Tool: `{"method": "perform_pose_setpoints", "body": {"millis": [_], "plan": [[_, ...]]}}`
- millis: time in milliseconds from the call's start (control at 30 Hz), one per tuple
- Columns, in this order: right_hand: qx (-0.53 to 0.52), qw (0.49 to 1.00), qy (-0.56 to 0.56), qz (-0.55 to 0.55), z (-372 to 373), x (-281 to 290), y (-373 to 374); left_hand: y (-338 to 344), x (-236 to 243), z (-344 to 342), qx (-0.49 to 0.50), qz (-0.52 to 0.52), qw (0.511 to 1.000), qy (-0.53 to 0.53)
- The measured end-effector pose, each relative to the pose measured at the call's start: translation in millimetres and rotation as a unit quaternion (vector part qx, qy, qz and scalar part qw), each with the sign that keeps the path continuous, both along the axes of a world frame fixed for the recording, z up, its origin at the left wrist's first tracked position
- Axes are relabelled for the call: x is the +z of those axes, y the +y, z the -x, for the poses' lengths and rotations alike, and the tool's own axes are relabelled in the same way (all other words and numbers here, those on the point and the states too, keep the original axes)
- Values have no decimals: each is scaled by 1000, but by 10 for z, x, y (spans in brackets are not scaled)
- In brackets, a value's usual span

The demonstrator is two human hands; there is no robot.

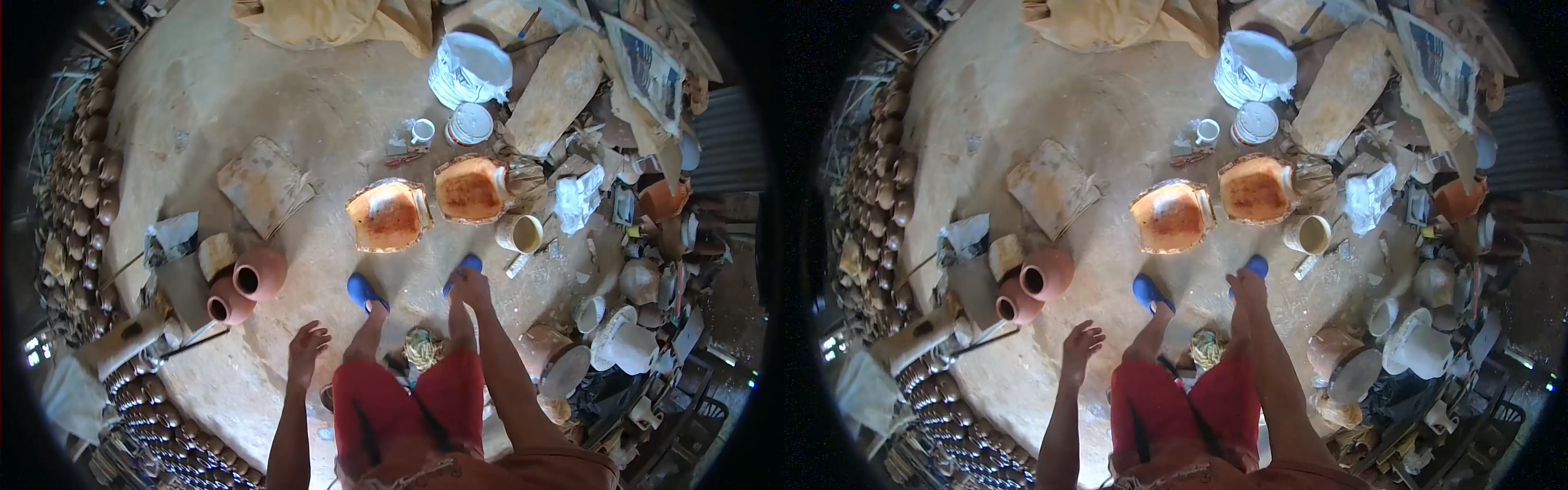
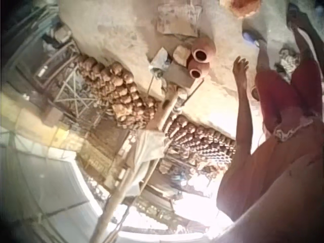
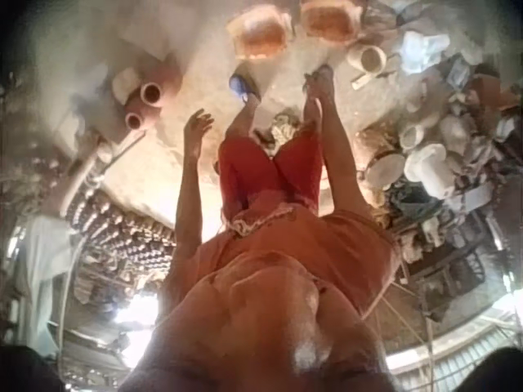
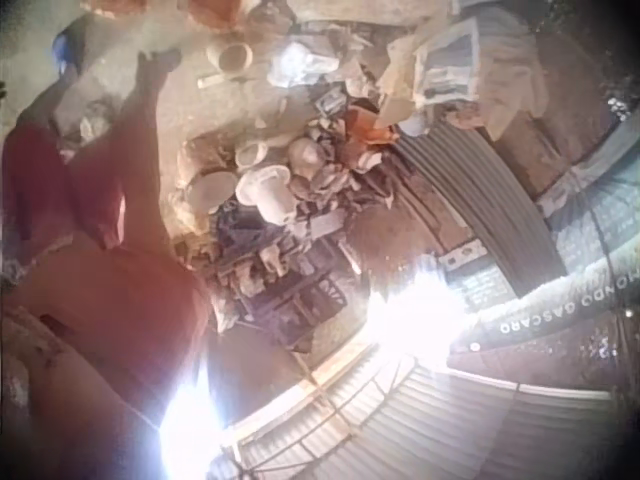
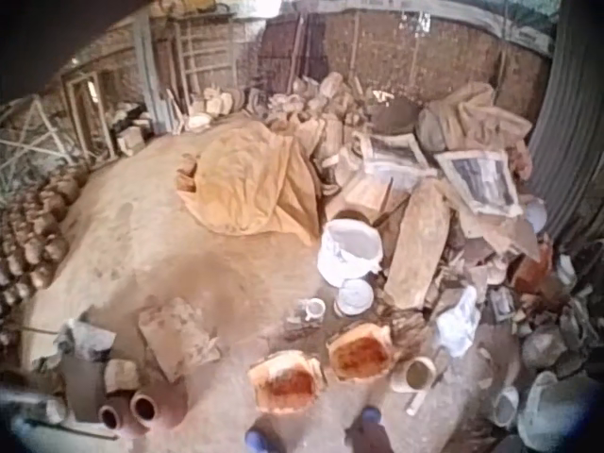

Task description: The person smooths and shapes a clay pot on a manual turntable by hand using a small piece of green plastic as a scraper. They move the scraper over the surface and handles of the pot while slowly rotating the turntable.

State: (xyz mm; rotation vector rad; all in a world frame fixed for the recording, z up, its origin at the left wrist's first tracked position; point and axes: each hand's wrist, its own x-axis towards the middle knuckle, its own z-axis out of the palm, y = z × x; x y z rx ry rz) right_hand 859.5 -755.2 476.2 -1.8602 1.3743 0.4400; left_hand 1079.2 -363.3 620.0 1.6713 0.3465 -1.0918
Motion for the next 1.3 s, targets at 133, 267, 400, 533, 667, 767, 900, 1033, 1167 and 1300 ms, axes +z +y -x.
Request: {"method": "perform_pose_setpoints", "body": {"millis": [133, 267, 400, 533, 667, 767, 900, 1033, 1167, 1300], "plan": [[14, 998, 61, -25, -651, -1390, -383, -512, -1890, -253, -43, -41, 989, 138], [9, 995, 100, -18, -1129, -2567, -596, -920, -3625, -490, 39, -141, 977, 156], [-93, 991, 91, -16, -1200, -3343, -700, -1682, -4729, -540, 176, -125, 953, 212], [-175, 981, -80, -5, -1145, -3821, -514, -1858, -5462, -457, 286, -40, 932, 220], [-159, 982, -93, 34, -1029, -3813, -535, -1839, -5633, -316, 276, -51, 941, 190], [-139, 989, -49, -6, -1193, -3483, -489, -1620, -5361, -342, 279, -111, 941, 157], [-158, 986, -43, -31, -818, -2967, -679, -1660, -4763, 94, 285, -94, 939, 168], [-178, 980, -89, -16, -97, -2541, -1018, -2348, -3881, 663, 338, -9, 933, 122], [-305, 935, -117, -136, 119, -1907, -1898, -3092, -3401, 1012, 289, -26, 950, 116], [-217, 963, -158, 18, 606, -2119, -2819, -4006, -3698, 1321, 285, -6, 946, 155]]}}
